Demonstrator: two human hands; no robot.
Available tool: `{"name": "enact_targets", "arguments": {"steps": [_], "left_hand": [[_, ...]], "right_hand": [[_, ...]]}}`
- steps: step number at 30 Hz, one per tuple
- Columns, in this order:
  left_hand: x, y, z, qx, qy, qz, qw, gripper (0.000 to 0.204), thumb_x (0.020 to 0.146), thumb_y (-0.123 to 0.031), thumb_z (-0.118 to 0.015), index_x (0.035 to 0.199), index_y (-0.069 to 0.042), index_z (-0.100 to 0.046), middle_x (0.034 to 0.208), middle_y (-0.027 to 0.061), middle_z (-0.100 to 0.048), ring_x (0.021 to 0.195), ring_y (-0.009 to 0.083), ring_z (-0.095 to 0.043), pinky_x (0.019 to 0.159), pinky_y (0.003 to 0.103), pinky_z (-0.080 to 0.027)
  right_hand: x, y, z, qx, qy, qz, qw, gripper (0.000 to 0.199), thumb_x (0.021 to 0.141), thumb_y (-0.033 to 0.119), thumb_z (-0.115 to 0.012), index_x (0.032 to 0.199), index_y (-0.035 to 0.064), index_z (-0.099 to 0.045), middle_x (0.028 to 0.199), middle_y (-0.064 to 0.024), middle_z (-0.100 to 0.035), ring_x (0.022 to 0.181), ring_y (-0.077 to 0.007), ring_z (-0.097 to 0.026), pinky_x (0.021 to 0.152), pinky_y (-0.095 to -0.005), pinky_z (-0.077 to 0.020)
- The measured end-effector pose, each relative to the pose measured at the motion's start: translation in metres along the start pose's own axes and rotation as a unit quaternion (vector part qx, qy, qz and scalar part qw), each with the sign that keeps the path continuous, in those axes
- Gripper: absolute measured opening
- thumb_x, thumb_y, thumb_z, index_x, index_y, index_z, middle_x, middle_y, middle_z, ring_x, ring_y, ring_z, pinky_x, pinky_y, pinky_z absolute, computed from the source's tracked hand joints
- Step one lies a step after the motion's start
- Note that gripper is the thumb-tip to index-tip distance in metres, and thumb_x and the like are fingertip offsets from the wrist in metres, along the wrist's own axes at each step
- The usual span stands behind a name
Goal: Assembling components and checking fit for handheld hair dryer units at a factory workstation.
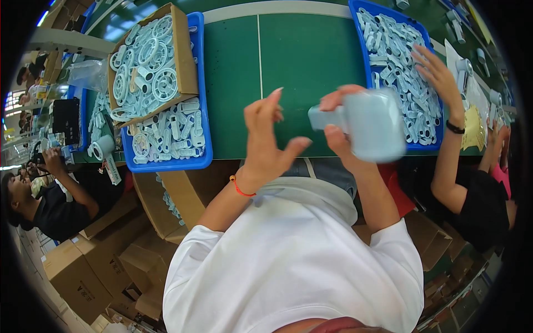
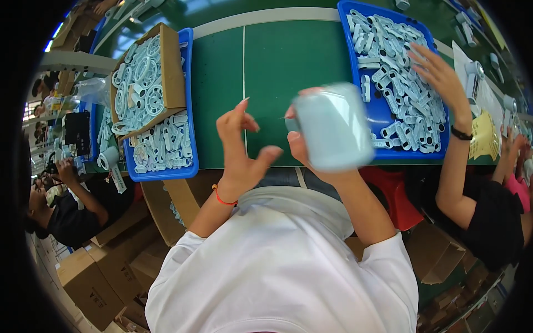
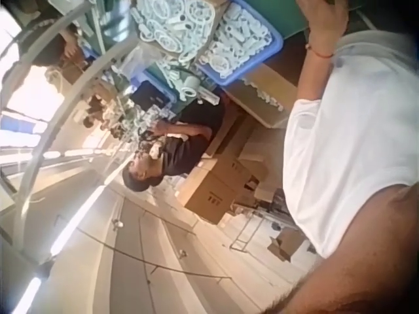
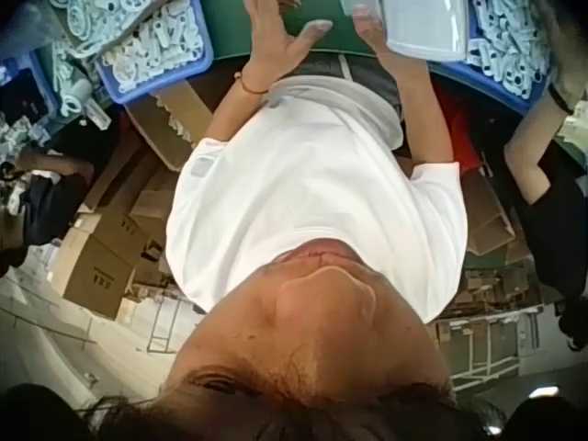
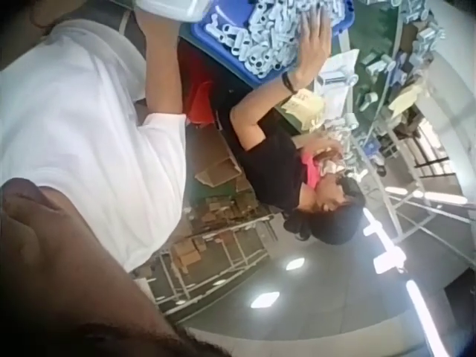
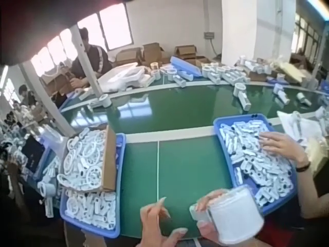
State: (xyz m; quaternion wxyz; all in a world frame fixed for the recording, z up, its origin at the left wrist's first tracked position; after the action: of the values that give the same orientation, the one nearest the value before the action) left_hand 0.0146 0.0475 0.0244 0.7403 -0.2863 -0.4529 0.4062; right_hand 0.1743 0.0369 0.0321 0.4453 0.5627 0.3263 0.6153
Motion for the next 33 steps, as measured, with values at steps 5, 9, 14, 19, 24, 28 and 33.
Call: {"name": "enact_targets", "arguments": {"steps": [5,9,14,19,24,28,33], "left_hand": [[-0.015,0.021,-0.004,-0.013,0.052,0.035,0.998,0.012,0.075,0.001,-0.059,0.086,-0.002,-0.062,0.07,0.0067,-0.054,0.062,0.0168,-0.051,0.055,0.026,-0.04],[-0.025,0.025,0.004,-0.015,0.037,0.083,0.996,0.012,0.073,0.003,-0.058,0.084,-0.002,-0.062,0.069,0.007,-0.055,0.062,0.0177,-0.052,0.054,0.028,-0.04],[-0.027,-0.033,0.012,0.031,-0.014,-0.293,0.955,0.013,0.07,-0.004,-0.06,0.081,-0.009,-0.063,0.079,0.0041,-0.056,0.07,0.0178,-0.053,0.062,0.031,-0.042],[0.011,-0.025,0.013,0.237,0.071,-0.121,0.961,0.044,0.066,-0.024,-0.071,0.105,-0.009,-0.058,0.105,0.0052,-0.054,0.102,0.0231,-0.05,0.086,0.039,-0.036],[0.002,-0.009,0.003,0.355,0.152,-0.124,0.914,0.056,0.058,-0.023,-0.075,0.107,-0.006,-0.056,0.106,0.0058,-0.054,0.109,0.0235,-0.047,0.092,0.041,-0.034],[0.011,-0.008,0.0,0.396,0.146,-0.146,0.895,0.051,0.057,-0.02,-0.075,0.103,-0.005,-0.057,0.096,0.0048,-0.056,0.1,0.0225,-0.051,0.085,0.043,-0.037],[0.01,-0.001,-0.003,0.36,0.123,-0.152,0.912,0.045,0.058,-0.017,-0.074,0.099,-0.006,-0.058,0.089,0.0026,-0.058,0.094,0.0216,-0.052,0.08,0.043,-0.038]], "right_hand": [[0.0,-0.03,-0.021,0.086,-0.005,-0.103,0.991,0.037,0.074,-0.001,-0.065,0.103,0.0064,-0.043,0.088,-0.0065,-0.055,0.079,-0.0154,-0.052,0.07,-0.0276,-0.0447],[0.017,0.004,-0.022,-0.195,0.095,0.152,0.964,0.027,0.075,-0.002,-0.064,0.095,0.0053,-0.048,0.084,-0.0069,-0.055,0.074,-0.0155,-0.053,0.066,-0.029,-0.0452],[0.015,-0.024,-0.033,-0.083,0.105,0.022,0.991,0.038,0.072,0.008,-0.066,0.108,0.003,-0.053,0.094,-0.0121,-0.059,0.087,-0.0292,-0.058,0.076,-0.039,-0.0461],[0.007,-0.003,-0.037,-0.37,0.253,0.085,0.89,0.065,0.061,0.008,-0.07,0.121,0.0035,-0.045,0.109,-0.0101,-0.053,0.104,-0.0257,-0.051,0.087,-0.0368,-0.0378],[-0.007,-0.013,-0.008,-0.297,0.223,0.063,0.926,0.065,0.062,0.005,-0.071,0.123,0.0052,-0.047,0.117,-0.0107,-0.052,0.107,-0.0274,-0.049,0.091,-0.0378,-0.0374],[-0.013,-0.019,-0.015,-0.334,0.174,0.098,0.921,0.064,0.061,0.003,-0.072,0.121,0.0061,-0.05,0.116,-0.0105,-0.054,0.105,-0.028,-0.05,0.089,-0.0376,-0.0386],[-0.02,-0.021,-0.016,-0.318,0.106,0.088,0.938,0.06,0.058,0.002,-0.073,0.115,0.0067,-0.054,0.11,-0.0097,-0.057,0.103,-0.0282,-0.052,0.087,-0.038,-0.0387]]}}
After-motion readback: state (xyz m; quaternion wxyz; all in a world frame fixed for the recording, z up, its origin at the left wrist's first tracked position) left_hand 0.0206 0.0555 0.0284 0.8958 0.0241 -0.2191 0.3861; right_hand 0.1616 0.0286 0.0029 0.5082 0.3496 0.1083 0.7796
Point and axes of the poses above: each hand's wrist, its own x-axis towards the middle knuckle, its own z-axis out of the back of the hand, y = z × x, the point moved 3 cm from there along x, towards the middle knuckle
